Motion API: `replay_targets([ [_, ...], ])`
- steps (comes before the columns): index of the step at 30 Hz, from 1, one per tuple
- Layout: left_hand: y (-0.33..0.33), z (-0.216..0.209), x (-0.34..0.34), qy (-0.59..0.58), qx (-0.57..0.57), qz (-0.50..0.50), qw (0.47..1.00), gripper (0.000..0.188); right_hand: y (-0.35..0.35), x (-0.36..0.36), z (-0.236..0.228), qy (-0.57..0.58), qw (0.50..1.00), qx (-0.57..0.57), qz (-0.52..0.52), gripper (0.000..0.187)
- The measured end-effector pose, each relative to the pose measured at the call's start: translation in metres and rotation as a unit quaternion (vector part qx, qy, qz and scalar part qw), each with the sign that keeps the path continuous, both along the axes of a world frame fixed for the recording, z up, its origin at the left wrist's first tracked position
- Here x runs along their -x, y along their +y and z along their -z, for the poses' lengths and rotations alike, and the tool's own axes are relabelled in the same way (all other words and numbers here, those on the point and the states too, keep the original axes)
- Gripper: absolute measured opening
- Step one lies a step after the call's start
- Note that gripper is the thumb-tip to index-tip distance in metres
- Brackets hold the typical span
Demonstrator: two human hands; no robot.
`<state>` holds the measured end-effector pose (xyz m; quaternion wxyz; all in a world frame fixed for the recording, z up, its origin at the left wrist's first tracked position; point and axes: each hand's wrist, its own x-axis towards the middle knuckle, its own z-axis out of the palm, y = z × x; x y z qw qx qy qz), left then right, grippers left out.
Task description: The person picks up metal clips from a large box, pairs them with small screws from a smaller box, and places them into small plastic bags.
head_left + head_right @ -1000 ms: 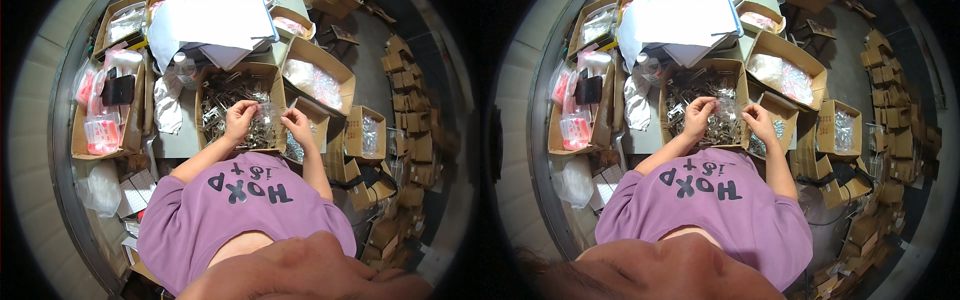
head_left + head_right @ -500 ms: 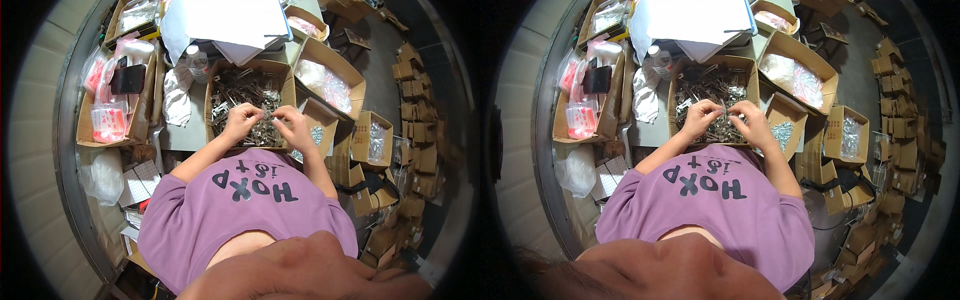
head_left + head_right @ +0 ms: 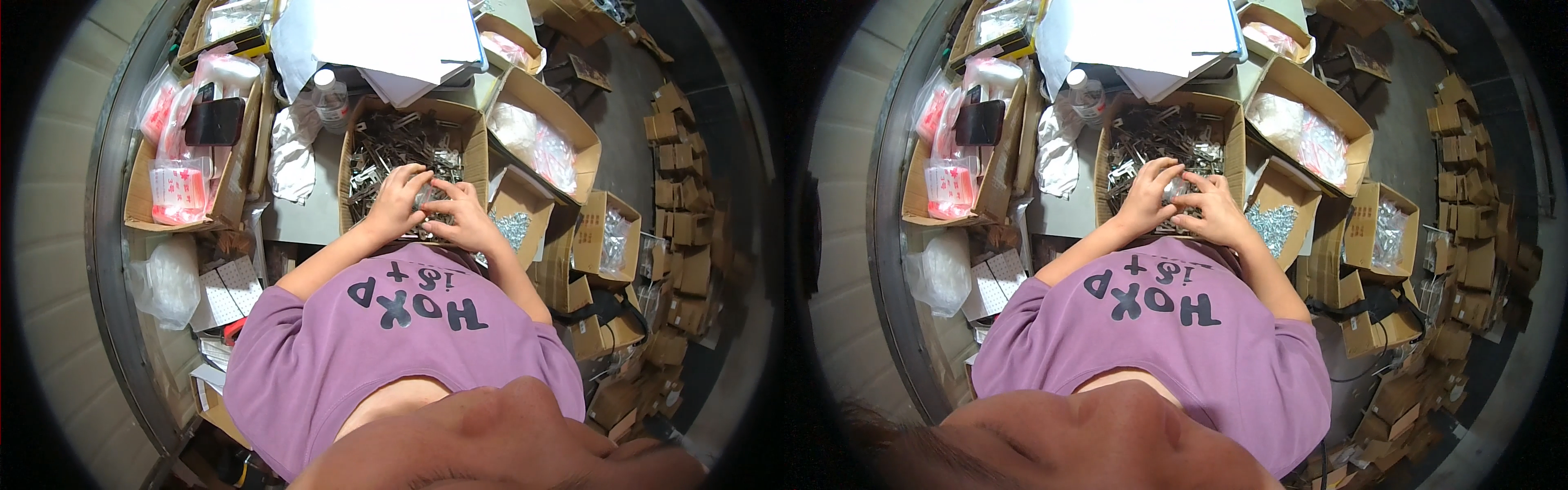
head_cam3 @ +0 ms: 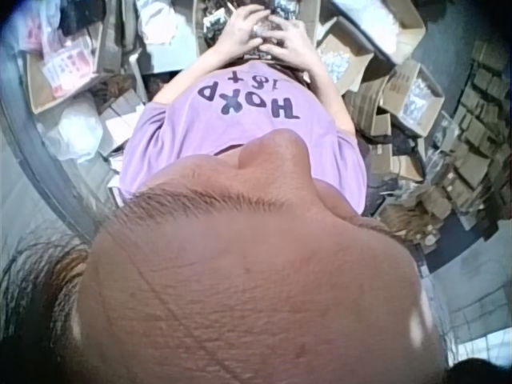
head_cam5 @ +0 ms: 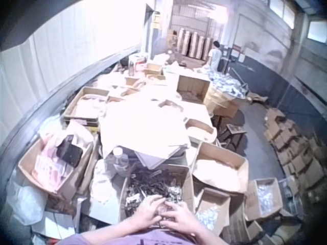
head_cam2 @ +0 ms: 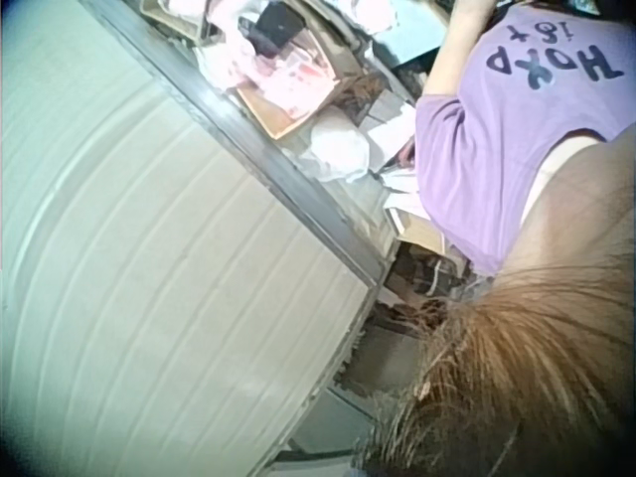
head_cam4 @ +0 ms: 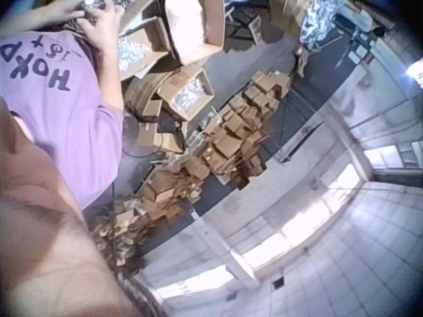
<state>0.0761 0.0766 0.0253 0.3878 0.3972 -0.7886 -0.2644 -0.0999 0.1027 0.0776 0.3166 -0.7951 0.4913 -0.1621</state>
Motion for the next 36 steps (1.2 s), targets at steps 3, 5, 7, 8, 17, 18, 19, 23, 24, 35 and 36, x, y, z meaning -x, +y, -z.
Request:
replay_targets([
  [3, -0.005, 0.009, 0.000, -0.031, 0.075, -0.020, 0.996, 0.050, -0.012, -0.002, 0.003, -0.001, 0.999, 0.034, -0.038, 0.029],
  [5, -0.007, 0.023, -0.001, -0.010, -0.165, -0.006, 0.986, 0.040, -0.036, 0.002, 0.013, -0.175, 0.963, -0.202, -0.022, 0.024],
  [7, -0.009, 0.020, -0.001, 0.011, -0.206, -0.010, 0.978, 0.038, -0.066, 0.011, 0.027, -0.169, 0.971, -0.156, 0.073, 0.020],
  [8, -0.009, 0.021, -0.002, 0.041, -0.211, -0.004, 0.977, 0.040, -0.082, 0.012, 0.033, -0.106, 0.982, -0.094, 0.122, 0.020],
  [17, -0.010, 0.018, 0.000, 0.052, -0.180, 0.067, 0.980, 0.050, -0.163, -0.003, 0.113, 0.169, 0.955, -0.012, 0.242, 0.020],
  [18, -0.010, 0.018, 0.000, 0.060, -0.170, 0.072, 0.981, 0.050, -0.163, -0.003, 0.118, 0.159, 0.957, -0.011, 0.242, 0.020],
  [19, -0.010, 0.017, 0.000, 0.065, -0.172, 0.073, 0.980, 0.049, -0.161, -0.002, 0.123, 0.149, 0.959, -0.010, 0.242, 0.019],
  [23, -0.009, 0.019, -0.002, 0.062, -0.168, 0.068, 0.982, 0.047, -0.150, -0.001, 0.102, 0.159, 0.975, -0.014, 0.152, 0.020],
  [24, -0.009, 0.017, -0.002, 0.055, -0.168, 0.074, 0.982, 0.046, -0.147, 0.001, 0.096, 0.114, 0.980, -0.053, 0.157, 0.019],
  [35, -0.010, 0.017, 0.004, 0.047, -0.136, 0.117, 0.983, 0.045, -0.145, 0.001, 0.098, -0.086, 0.968, -0.089, 0.218, 0.027],
  [36, -0.010, 0.018, 0.005, 0.046, -0.135, 0.118, 0.983, 0.045, -0.146, -0.005, 0.098, -0.041, 0.980, -0.045, 0.191, 0.027],
])
